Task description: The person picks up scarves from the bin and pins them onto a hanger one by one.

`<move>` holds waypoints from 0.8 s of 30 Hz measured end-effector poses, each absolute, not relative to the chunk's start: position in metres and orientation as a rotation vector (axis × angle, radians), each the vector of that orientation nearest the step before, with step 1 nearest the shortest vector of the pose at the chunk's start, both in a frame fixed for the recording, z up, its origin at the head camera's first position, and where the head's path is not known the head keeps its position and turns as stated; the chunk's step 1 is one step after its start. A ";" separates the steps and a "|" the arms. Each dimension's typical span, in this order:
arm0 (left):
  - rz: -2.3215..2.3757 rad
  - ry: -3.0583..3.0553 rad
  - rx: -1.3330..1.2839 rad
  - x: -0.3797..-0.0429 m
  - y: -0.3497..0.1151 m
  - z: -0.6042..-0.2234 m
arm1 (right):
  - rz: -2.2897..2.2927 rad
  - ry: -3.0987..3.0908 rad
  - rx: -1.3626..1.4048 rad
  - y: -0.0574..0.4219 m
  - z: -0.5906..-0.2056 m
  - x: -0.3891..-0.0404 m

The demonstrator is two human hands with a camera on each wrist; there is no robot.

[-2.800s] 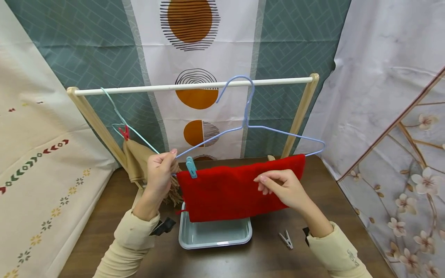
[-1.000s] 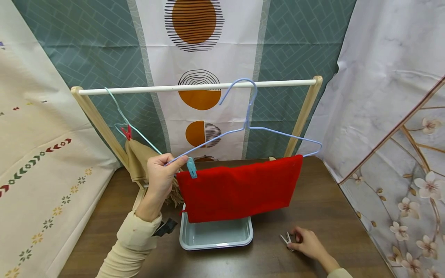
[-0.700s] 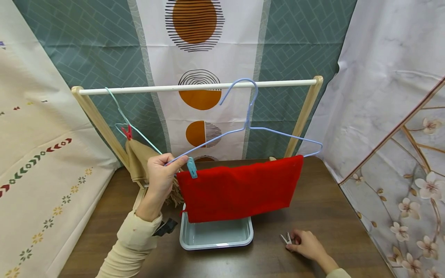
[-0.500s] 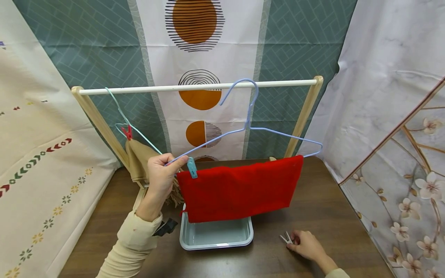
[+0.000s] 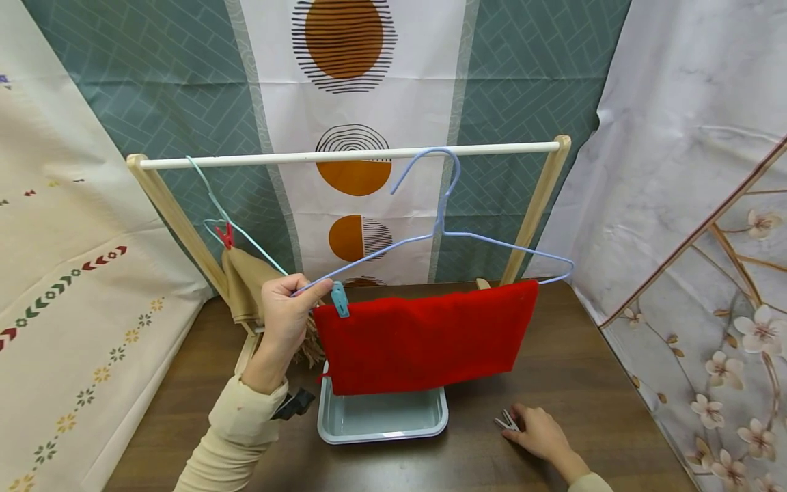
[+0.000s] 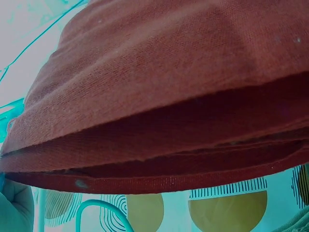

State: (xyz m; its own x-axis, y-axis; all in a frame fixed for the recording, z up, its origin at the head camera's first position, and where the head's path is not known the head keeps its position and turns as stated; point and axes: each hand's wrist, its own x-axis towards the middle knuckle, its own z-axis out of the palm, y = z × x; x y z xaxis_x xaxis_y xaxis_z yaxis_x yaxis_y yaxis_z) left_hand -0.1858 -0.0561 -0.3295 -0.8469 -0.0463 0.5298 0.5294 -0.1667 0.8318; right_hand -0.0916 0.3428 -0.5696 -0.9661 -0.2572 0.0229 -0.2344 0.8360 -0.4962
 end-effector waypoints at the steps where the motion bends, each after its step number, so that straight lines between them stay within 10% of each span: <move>1: -2.073 -1.715 -0.558 -0.186 -0.056 -0.330 | -0.796 2.962 -0.401 0.343 -0.570 -0.091; 24: -2.170 -1.490 -0.662 -0.184 -0.052 -0.330 | -0.862 2.934 -0.455 0.346 -0.568 -0.093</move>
